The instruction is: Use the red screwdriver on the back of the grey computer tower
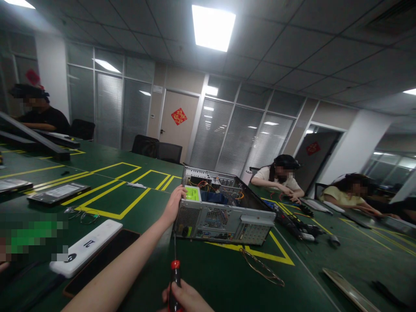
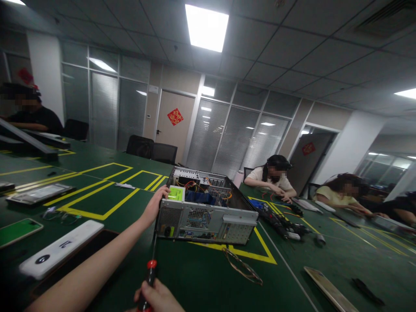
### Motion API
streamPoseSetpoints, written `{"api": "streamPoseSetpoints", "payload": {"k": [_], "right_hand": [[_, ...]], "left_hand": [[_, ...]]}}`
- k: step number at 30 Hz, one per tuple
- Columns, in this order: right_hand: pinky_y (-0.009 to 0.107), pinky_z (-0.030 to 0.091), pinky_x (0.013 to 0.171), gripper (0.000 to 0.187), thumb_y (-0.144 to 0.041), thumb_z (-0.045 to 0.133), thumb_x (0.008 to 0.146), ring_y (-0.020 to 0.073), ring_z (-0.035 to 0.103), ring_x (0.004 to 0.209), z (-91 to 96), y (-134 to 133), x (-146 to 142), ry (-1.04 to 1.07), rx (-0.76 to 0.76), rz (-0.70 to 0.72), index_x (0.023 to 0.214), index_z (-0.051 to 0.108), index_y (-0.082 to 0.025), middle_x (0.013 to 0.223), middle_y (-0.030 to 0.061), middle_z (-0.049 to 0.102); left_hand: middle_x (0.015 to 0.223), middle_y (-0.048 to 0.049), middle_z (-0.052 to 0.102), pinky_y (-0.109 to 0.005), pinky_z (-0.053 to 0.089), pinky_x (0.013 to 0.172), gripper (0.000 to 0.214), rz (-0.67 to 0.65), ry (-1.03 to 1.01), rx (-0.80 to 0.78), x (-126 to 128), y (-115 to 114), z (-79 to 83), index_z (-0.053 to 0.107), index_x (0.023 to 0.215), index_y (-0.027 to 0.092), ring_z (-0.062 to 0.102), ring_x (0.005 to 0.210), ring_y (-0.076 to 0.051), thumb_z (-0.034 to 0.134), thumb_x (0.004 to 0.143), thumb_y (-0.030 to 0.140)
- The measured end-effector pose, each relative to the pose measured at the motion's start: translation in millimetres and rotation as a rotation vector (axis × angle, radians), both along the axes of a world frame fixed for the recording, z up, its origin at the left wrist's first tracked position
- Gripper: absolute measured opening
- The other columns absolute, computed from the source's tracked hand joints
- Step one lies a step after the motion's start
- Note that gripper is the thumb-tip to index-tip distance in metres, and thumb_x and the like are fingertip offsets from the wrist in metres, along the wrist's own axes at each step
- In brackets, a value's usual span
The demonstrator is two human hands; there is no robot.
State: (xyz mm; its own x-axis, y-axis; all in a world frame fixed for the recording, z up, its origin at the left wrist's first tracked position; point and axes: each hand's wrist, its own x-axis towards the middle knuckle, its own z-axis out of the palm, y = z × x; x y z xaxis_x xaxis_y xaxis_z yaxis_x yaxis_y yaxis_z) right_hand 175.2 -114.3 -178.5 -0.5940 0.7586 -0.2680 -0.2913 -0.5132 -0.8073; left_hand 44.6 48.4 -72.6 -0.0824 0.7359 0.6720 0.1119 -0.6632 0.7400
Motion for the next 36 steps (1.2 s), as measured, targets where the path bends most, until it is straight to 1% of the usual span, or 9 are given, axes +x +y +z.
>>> {"api": "streamPoseSetpoints", "payload": {"k": [4,7,11,15,20,24,28,30,36], "right_hand": [[0.03,0.037,0.06,0.074,-0.071,0.077,0.042,0.0145,0.058,0.056,5.9,2.5,-0.4,-0.041,0.004,0.093,0.087,0.045,-0.022,0.076,0.0004,0.063],[0.031,0.039,0.064,0.082,-0.046,0.086,0.035,0.0172,0.063,0.061,16.9,1.4,1.4,-0.024,-0.063,0.136,0.102,0.045,-0.022,0.079,0.001,0.068],[0.034,0.04,0.078,0.088,-0.013,0.08,0.033,0.0201,0.067,0.081,24.2,-2.1,2.6,-0.008,-0.103,0.179,0.114,0.045,-0.021,0.098,0.0075,0.071],[0.037,0.039,0.084,0.082,-0.016,0.085,0.037,0.0225,0.067,0.088,25.1,-5.7,3.3,0.013,-0.066,0.188,0.112,0.05,-0.019,0.101,0.009,0.07],[0.03,0.039,0.076,0.06,-0.039,0.09,0.041,0.0113,0.059,0.068,28.6,-10.4,5.3,-0.048,-0.023,0.104,0.087,0.06,-0.014,0.078,0.0015,0.063],[0.03,0.038,0.068,0.063,-0.059,0.086,0.039,0.0104,0.053,0.059,22.0,-10.5,3.0,-0.066,-0.011,0.056,0.075,0.055,-0.017,0.07,-0.0011,0.059],[0.03,0.036,0.066,0.07,-0.064,0.082,0.042,0.0137,0.056,0.064,11.8,-3.7,3.3,-0.04,0.046,0.139,0.085,0.051,-0.019,0.079,0.004,0.065],[0.032,0.038,0.068,0.072,-0.06,0.082,0.046,0.0161,0.059,0.067,9.8,-0.8,4.4,-0.017,0.026,0.172,0.096,0.05,-0.019,0.083,0.0061,0.067],[0.037,0.041,0.081,0.077,-0.02,0.082,0.041,0.0227,0.068,0.082,19.4,-4.2,3.7,-0.019,-0.071,0.26,0.11,0.049,-0.021,0.105,0.0093,0.068]], "left_hand": [[0.109,-0.0081,0.061,-0.041,0.03,0.114,0.04,-0.01,0.002,0.001,-0.3,-1.7,1.8,0.052,0.073,0.021,0.043,0.129,-0.023,0.027,0.094,0.045],[0.11,-0.0083,0.06,-0.041,0.028,0.115,0.039,-0.016,-0.001,-0.01,-0.3,-2.3,2.3,0.051,0.073,0.021,0.042,0.13,-0.022,0.027,0.094,0.044],[0.109,-0.0078,0.06,-0.04,0.028,0.115,0.039,-0.019,0.0,-0.024,-0.1,-2.2,1.7,0.051,0.074,0.021,0.041,0.131,-0.022,0.027,0.094,0.044],[0.109,-0.0081,0.06,-0.04,0.029,0.115,0.039,-0.013,-0.009,-0.018,-0.2,-2.3,1.8,0.052,0.073,0.021,0.043,0.13,-0.022,0.028,0.094,0.044],[0.108,-0.0079,0.061,-0.04,0.029,0.115,0.04,-0.015,0.006,-0.01,-0.4,-2.1,2.6,0.051,0.072,0.021,0.043,0.129,-0.022,0.027,0.094,0.045],[0.108,-0.0081,0.061,-0.041,0.029,0.115,0.04,-0.005,0.008,-0.006,-0.6,-1.1,2.3,0.051,0.072,0.021,0.044,0.129,-0.022,0.027,0.094,0.044],[0.109,-0.0084,0.061,-0.041,0.03,0.114,0.04,0.001,0.015,-0.009,-0.8,-2.1,2.3,0.053,0.073,0.021,0.043,0.13,-0.022,0.027,0.094,0.043],[0.11,-0.0085,0.061,-0.041,0.03,0.114,0.04,0.001,0.012,-0.015,-0.8,-2.9,2.5,0.053,0.073,0.021,0.043,0.13,-0.022,0.027,0.094,0.043],[0.109,-0.0088,0.061,-0.04,0.03,0.114,0.04,0.0,0.001,0.003,-0.7,-2.3,2.6,0.052,0.073,0.021,0.043,0.129,-0.023,0.028,0.093,0.046]]}}
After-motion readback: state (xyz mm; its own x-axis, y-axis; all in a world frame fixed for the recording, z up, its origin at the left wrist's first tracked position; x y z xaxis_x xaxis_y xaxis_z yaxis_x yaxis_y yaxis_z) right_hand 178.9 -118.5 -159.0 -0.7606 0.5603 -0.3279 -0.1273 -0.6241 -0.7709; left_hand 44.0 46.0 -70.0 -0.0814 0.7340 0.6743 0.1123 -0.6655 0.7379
